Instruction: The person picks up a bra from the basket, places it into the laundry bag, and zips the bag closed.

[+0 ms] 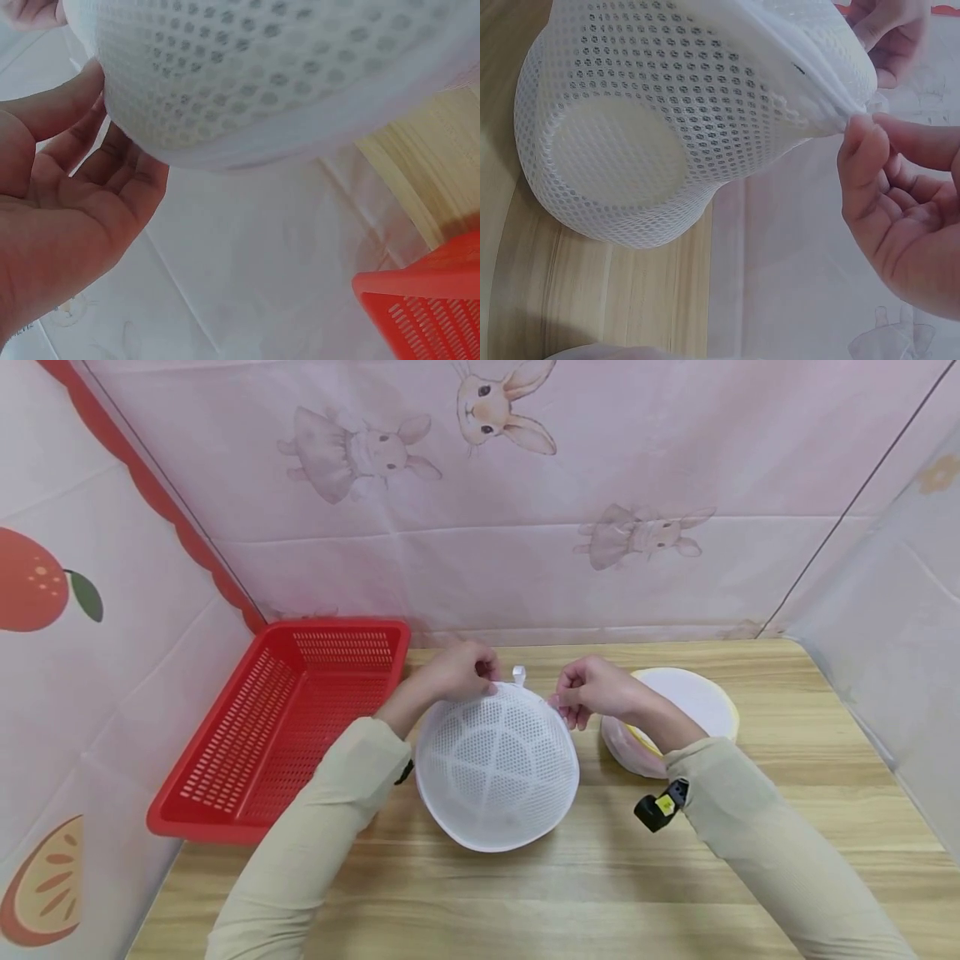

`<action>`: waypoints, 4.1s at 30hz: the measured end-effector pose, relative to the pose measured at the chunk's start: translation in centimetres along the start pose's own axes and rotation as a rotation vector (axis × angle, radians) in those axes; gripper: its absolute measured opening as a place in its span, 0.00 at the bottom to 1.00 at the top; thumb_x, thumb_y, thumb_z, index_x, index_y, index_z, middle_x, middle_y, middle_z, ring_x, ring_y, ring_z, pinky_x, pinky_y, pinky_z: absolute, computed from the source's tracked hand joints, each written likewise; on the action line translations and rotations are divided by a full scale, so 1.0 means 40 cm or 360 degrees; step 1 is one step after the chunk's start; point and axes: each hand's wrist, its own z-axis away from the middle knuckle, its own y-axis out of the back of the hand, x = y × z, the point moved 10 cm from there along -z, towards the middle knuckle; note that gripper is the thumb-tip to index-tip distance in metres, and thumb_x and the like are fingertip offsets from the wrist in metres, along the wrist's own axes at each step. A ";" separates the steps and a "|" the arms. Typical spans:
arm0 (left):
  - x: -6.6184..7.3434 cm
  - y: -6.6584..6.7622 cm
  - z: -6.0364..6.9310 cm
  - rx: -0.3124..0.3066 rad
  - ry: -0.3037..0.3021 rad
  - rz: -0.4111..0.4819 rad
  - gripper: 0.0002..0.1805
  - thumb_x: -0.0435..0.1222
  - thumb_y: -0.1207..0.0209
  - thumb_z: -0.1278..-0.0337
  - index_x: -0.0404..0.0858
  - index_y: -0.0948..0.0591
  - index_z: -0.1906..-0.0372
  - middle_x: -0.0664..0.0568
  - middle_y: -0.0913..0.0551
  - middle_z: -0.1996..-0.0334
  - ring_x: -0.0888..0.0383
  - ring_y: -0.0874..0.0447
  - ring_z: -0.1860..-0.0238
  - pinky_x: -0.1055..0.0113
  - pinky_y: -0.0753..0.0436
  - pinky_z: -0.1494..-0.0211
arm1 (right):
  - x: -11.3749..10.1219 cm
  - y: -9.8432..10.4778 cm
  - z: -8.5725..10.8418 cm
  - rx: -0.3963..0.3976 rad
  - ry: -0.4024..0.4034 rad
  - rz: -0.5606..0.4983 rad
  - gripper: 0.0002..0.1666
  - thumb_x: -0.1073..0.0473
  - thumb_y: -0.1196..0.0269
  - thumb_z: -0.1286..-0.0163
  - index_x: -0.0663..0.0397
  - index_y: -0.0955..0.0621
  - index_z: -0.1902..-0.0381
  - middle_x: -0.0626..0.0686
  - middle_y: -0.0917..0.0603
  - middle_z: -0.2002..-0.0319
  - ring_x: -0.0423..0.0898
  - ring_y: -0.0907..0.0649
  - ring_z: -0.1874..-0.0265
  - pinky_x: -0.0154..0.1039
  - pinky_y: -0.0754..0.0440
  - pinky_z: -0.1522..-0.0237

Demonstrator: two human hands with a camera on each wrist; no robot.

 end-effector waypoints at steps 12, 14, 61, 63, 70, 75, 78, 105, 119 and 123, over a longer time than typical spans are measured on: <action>-0.053 0.036 0.013 0.0273 0.0099 0.0086 0.03 0.29 0.38 0.54 0.33 0.20 0.73 0.47 0.23 0.74 0.54 0.28 0.68 0.67 0.26 0.64 | 0.021 0.011 -0.007 0.0129 -0.0113 -0.0087 0.08 0.69 0.47 0.34 0.70 0.27 0.71 0.55 0.23 0.80 0.44 0.23 0.83 0.33 0.23 0.80; -0.067 0.048 0.020 0.0327 0.0121 0.0094 0.03 0.29 0.38 0.54 0.32 0.20 0.74 0.47 0.22 0.73 0.54 0.27 0.68 0.66 0.26 0.64 | 0.026 0.013 -0.006 0.0128 -0.0121 -0.0106 0.08 0.69 0.47 0.34 0.70 0.27 0.72 0.55 0.24 0.80 0.44 0.23 0.83 0.33 0.23 0.80; -0.065 0.065 0.035 0.0085 0.0025 0.0059 0.10 0.33 0.39 0.49 0.33 0.20 0.61 0.44 0.21 0.63 0.50 0.25 0.60 0.61 0.22 0.58 | -0.003 -0.015 0.022 -0.0146 0.0158 0.0030 0.06 0.73 0.47 0.36 0.72 0.27 0.73 0.56 0.23 0.79 0.48 0.21 0.81 0.39 0.20 0.77; -0.051 0.062 0.032 0.0050 -0.0030 -0.0002 0.09 0.32 0.38 0.49 0.33 0.19 0.62 0.44 0.20 0.63 0.50 0.24 0.60 0.62 0.22 0.57 | -0.003 -0.016 0.022 -0.0146 0.0148 0.0041 0.06 0.72 0.46 0.36 0.71 0.27 0.73 0.56 0.23 0.79 0.48 0.21 0.81 0.39 0.20 0.77; -0.040 0.054 0.026 -0.0049 -0.0017 -0.0104 0.04 0.30 0.38 0.50 0.33 0.19 0.68 0.47 0.21 0.70 0.53 0.26 0.66 0.65 0.24 0.61 | -0.012 -0.013 0.020 -0.0107 0.0150 0.0042 0.07 0.72 0.46 0.36 0.72 0.27 0.73 0.57 0.23 0.79 0.47 0.21 0.81 0.38 0.20 0.77; -0.037 0.043 0.027 -0.0094 -0.0009 -0.0130 0.04 0.28 0.37 0.53 0.32 0.20 0.71 0.47 0.22 0.73 0.54 0.28 0.68 0.66 0.25 0.64 | -0.011 -0.002 0.016 0.0001 0.0099 0.0017 0.07 0.71 0.46 0.35 0.73 0.27 0.72 0.58 0.23 0.78 0.46 0.21 0.81 0.38 0.19 0.77; -0.045 0.032 0.027 -0.0112 0.0039 -0.0104 0.04 0.28 0.37 0.53 0.32 0.20 0.71 0.46 0.22 0.73 0.54 0.28 0.69 0.67 0.25 0.65 | -0.007 0.010 0.014 0.0090 0.0066 -0.0003 0.07 0.70 0.46 0.35 0.73 0.27 0.71 0.58 0.23 0.78 0.46 0.21 0.81 0.37 0.20 0.77; -0.164 0.061 0.079 0.0454 0.0515 0.0390 0.08 0.31 0.40 0.48 0.33 0.20 0.62 0.43 0.23 0.63 0.50 0.27 0.61 0.63 0.21 0.60 | 0.041 0.100 0.030 0.0292 -0.0151 -0.0169 0.08 0.70 0.47 0.35 0.70 0.29 0.74 0.53 0.25 0.82 0.42 0.25 0.86 0.30 0.26 0.84; -0.188 0.040 0.083 0.0232 0.0457 0.0396 0.07 0.29 0.42 0.45 0.30 0.22 0.63 0.41 0.23 0.64 0.50 0.25 0.64 0.64 0.21 0.60 | 0.032 0.086 0.030 0.0215 -0.0015 -0.0120 0.07 0.72 0.48 0.34 0.75 0.28 0.70 0.57 0.24 0.80 0.44 0.23 0.83 0.33 0.23 0.80; -0.181 0.049 0.086 0.0222 0.0474 0.0350 0.07 0.31 0.42 0.44 0.31 0.21 0.63 0.42 0.22 0.65 0.50 0.24 0.65 0.64 0.21 0.61 | 0.021 0.078 0.032 0.0170 0.0043 -0.0052 0.07 0.72 0.47 0.35 0.76 0.28 0.70 0.58 0.23 0.79 0.46 0.22 0.82 0.35 0.22 0.79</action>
